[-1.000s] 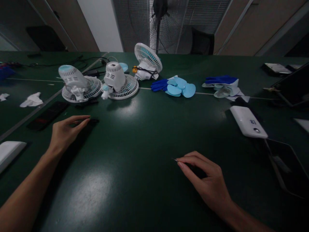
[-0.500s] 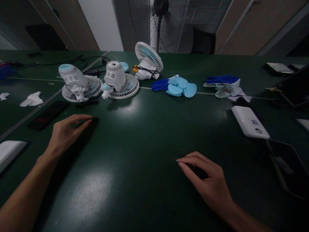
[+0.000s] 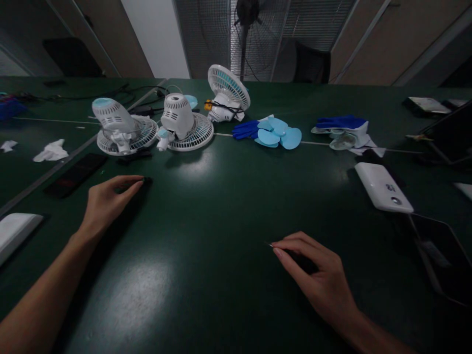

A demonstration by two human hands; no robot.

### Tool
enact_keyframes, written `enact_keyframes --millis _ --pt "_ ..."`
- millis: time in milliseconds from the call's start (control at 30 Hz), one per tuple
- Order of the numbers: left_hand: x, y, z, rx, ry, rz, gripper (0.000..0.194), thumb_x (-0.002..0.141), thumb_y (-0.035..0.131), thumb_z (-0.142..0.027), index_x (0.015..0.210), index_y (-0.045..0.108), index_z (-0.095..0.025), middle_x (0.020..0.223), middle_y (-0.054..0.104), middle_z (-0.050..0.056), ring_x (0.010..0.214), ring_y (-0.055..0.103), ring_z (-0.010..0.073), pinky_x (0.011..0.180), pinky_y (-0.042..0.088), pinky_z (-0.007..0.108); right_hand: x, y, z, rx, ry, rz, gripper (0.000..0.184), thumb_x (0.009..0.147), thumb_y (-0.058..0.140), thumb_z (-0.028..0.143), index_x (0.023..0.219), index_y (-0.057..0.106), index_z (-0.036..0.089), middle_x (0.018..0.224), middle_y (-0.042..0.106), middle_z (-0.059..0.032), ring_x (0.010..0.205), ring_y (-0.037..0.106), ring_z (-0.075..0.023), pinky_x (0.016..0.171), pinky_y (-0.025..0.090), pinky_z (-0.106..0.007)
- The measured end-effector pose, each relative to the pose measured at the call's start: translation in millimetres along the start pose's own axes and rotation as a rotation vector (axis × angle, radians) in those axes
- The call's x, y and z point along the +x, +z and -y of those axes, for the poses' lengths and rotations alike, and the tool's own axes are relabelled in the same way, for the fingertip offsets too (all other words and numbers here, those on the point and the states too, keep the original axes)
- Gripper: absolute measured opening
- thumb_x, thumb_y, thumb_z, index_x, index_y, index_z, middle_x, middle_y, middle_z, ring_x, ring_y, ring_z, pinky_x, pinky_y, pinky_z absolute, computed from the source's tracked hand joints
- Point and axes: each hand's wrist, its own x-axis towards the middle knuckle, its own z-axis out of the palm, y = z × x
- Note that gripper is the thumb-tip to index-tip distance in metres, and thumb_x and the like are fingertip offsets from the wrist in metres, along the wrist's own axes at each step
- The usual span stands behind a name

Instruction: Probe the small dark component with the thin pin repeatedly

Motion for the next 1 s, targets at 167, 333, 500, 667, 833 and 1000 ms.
enact_keyframes --millis 167,333,500,667,833,1000 --pt "0 0.0 -3 -0.002 -0.043 -0.009 0.048 0.088 0.065 -0.057 0.121 0.076 -0.024 0.11 0.078 0.004 0.099 0.073 0.0252 0.092 0.053 0.032 0 -1 1 0.001 0.009 0.01 0.012 0.098 0.066 0.024 0.104 0.076 0.028 0.098 0.073 0.0 0.086 0.072 -0.0156 0.071 0.058 -0.026" --pt "0 0.9 -5 0.002 -0.067 -0.013 0.048 0.088 0.065 -0.057 0.12 0.077 -0.024 0.11 0.079 0.004 0.1 0.073 0.0254 0.092 0.053 0.033 0 -1 1 -0.007 0.006 0.007 0.012 0.098 0.067 0.025 0.104 0.076 0.028 0.097 0.074 -0.0008 0.084 0.072 -0.0163 0.069 0.058 -0.027" --pt "-1 -0.4 -6 0.007 -0.033 -0.003 0.049 0.088 0.065 -0.058 0.119 0.077 -0.022 0.112 0.078 0.005 0.099 0.072 0.0248 0.092 0.054 0.033 2 -1 3 -0.006 0.019 0.014 0.013 0.098 0.066 0.025 0.104 0.077 0.028 0.098 0.074 -0.002 0.085 0.073 -0.0178 0.071 0.059 -0.028" --pt "-2 -0.8 -6 0.037 0.067 -0.011 0.047 0.091 0.062 -0.054 0.118 0.075 -0.019 0.116 0.078 0.006 0.102 0.073 0.0246 0.096 0.054 0.033 2 -1 4 -0.004 0.006 -0.003 0.013 0.098 0.065 0.024 0.103 0.077 0.027 0.096 0.074 -0.0025 0.084 0.073 -0.0187 0.068 0.059 -0.029" --pt "-4 2.4 -9 0.15 0.162 0.004 0.04 0.095 0.058 -0.043 0.12 0.074 -0.016 0.124 0.075 0.009 0.112 0.071 0.0276 0.105 0.051 0.037 1 -1 4 0.005 0.01 0.005 0.013 0.098 0.066 0.024 0.104 0.077 0.027 0.098 0.074 -0.0019 0.086 0.073 -0.018 0.07 0.06 -0.029" --pt "-10 5.2 -11 0.191 0.177 0.041 0.043 0.096 0.056 -0.04 0.126 0.072 -0.014 0.135 0.069 0.013 0.126 0.064 0.032 0.115 0.043 0.044 1 -1 4 0.011 -0.005 0.003 0.012 0.098 0.066 0.024 0.104 0.076 0.027 0.098 0.074 -0.0021 0.087 0.073 -0.0179 0.071 0.059 -0.029"
